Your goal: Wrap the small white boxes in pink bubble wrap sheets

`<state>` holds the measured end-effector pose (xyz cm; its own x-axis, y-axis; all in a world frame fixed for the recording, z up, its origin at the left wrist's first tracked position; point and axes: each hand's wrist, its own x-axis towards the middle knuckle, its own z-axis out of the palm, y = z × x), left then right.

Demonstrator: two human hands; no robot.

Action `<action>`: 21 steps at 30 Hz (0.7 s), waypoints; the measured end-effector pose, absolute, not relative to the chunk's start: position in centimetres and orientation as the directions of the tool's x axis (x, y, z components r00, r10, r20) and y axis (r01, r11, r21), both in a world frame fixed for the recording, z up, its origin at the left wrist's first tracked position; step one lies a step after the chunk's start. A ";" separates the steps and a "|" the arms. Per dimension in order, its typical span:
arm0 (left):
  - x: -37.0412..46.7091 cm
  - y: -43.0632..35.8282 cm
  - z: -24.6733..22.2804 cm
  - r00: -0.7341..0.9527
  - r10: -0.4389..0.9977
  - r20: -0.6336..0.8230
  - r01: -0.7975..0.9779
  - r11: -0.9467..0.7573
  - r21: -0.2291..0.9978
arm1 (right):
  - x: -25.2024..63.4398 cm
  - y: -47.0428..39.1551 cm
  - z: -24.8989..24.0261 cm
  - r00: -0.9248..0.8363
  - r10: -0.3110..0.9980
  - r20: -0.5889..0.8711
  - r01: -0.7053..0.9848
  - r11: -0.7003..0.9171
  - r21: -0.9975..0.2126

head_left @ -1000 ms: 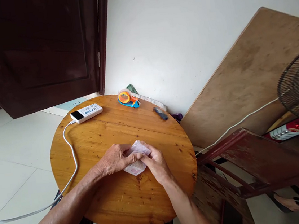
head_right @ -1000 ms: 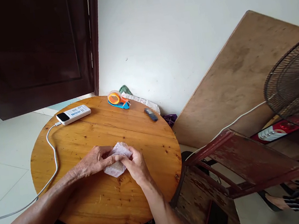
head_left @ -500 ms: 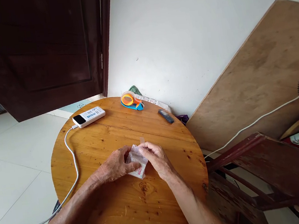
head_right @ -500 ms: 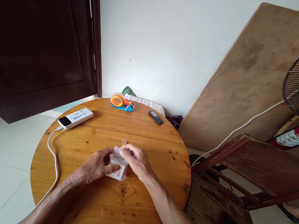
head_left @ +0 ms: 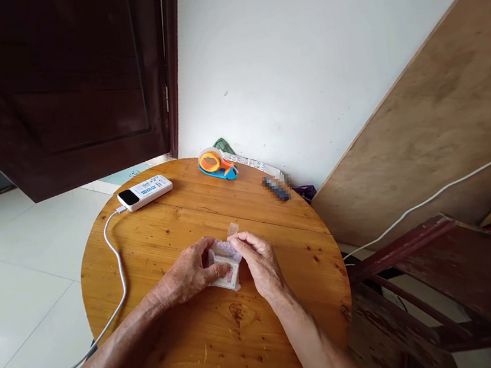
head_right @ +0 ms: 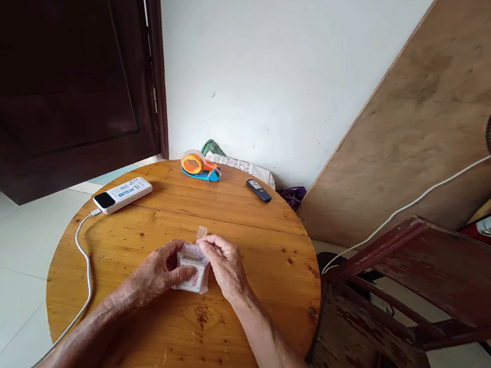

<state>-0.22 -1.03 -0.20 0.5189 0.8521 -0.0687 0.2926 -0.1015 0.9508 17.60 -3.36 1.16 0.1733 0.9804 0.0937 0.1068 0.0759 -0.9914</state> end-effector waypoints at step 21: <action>0.6 -0.9 -0.3 0.356 0.929 0.102 0.446 -0.264 0.855 | 16.7 -3.9 -0.7 0.035 0.880 0.473 0.619 0.353 -0.701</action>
<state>0.55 -0.92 -0.35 0.3558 0.9290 0.1016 0.4455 -0.2642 0.8554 16.66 -3.91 -0.67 0.0346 0.8802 0.4733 0.6194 0.3528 -0.7014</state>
